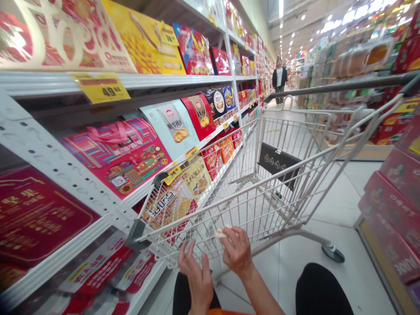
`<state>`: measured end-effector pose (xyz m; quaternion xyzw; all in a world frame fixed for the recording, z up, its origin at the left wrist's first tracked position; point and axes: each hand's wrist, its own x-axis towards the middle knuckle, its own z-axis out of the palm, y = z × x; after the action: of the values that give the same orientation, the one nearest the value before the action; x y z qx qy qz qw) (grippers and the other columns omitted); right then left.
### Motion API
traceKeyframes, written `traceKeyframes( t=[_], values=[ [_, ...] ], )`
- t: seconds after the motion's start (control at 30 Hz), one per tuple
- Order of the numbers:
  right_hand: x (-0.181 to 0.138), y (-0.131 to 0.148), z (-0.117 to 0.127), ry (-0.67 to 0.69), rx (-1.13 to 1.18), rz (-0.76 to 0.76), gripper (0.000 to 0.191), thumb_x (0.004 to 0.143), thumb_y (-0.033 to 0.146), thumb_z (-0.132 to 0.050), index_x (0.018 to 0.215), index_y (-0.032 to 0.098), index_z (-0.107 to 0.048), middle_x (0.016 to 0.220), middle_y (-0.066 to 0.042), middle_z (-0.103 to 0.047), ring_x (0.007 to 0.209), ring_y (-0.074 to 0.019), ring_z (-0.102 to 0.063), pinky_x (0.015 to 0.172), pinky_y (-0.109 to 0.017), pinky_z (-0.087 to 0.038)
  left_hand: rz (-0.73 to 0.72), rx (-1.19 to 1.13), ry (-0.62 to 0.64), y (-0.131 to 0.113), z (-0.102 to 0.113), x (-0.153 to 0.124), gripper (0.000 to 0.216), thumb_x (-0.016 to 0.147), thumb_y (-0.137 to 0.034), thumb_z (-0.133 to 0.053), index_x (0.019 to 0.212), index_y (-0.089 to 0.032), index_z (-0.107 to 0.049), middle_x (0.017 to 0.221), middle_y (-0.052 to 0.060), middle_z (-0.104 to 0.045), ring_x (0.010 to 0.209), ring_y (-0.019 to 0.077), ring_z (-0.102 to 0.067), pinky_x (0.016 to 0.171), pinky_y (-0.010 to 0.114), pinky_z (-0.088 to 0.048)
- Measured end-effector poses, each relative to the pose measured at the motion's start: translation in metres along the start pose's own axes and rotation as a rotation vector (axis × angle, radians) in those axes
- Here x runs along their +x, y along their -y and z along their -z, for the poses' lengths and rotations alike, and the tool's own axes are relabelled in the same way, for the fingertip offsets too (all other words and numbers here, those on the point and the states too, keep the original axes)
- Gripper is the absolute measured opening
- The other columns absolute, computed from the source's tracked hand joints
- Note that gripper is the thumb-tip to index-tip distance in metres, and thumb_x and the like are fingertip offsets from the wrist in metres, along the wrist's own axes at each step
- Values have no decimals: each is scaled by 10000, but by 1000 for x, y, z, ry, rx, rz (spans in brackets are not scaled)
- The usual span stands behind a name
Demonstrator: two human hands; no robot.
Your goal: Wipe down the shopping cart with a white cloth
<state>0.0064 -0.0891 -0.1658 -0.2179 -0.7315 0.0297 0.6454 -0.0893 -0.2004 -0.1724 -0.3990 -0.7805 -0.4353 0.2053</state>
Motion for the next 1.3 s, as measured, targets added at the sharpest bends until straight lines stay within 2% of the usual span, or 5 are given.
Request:
traceKeyframes(
  t=[0.13, 0.5, 0.67, 1.0, 1.3],
  values=[
    [1, -21, 16, 0, -15, -38, 350, 728, -56, -468, 800, 217, -676, 987, -48, -693, 965, -194, -572, 812, -360, -545, 37, 6, 179, -2, -8, 3, 440, 991, -343, -367, 1411, -237, -446, 1497, 150, -409, 1397, 282, -388, 1133, 558, -304],
    [-1, 26, -18, 54, 98, 62, 231, 826, 46, -525, 841, 221, -675, 969, -68, -729, 958, -205, -627, 795, -359, -587, 71, -82, 168, 13, -16, 3, 434, 1000, -388, -330, 1363, -240, -516, 1473, 128, -442, 1380, 271, -408, 1137, 554, -334],
    [6, 5, -5, 12, 33, 92, 326, 799, -28, -455, 839, 207, -677, 958, -59, -736, 954, -189, -612, 794, -330, -575, 50, -108, 161, 14, -12, 5, 454, 1009, -407, -275, 1331, -245, -551, 1434, 114, -485, 1352, 258, -443, 1143, 537, -333],
    [12, -27, 20, -105, -85, -98, 326, 752, -59, -479, 783, 218, -649, 952, -53, -684, 975, -196, -570, 819, -378, -537, -24, -127, 77, -24, -4, -3, 437, 984, -320, -403, 1393, -168, -420, 1489, 183, -284, 1418, 279, -305, 1152, 517, -300],
    [3, -29, 19, 96, -29, 33, 304, 791, 0, -503, 875, 233, -680, 1011, -48, -699, 1018, -190, -577, 857, -352, -548, -87, -168, 297, -47, -15, 7, 469, 1019, -332, -268, 1461, -229, -387, 1499, 150, -362, 1399, 260, -356, 1145, 523, -278]
  ],
)
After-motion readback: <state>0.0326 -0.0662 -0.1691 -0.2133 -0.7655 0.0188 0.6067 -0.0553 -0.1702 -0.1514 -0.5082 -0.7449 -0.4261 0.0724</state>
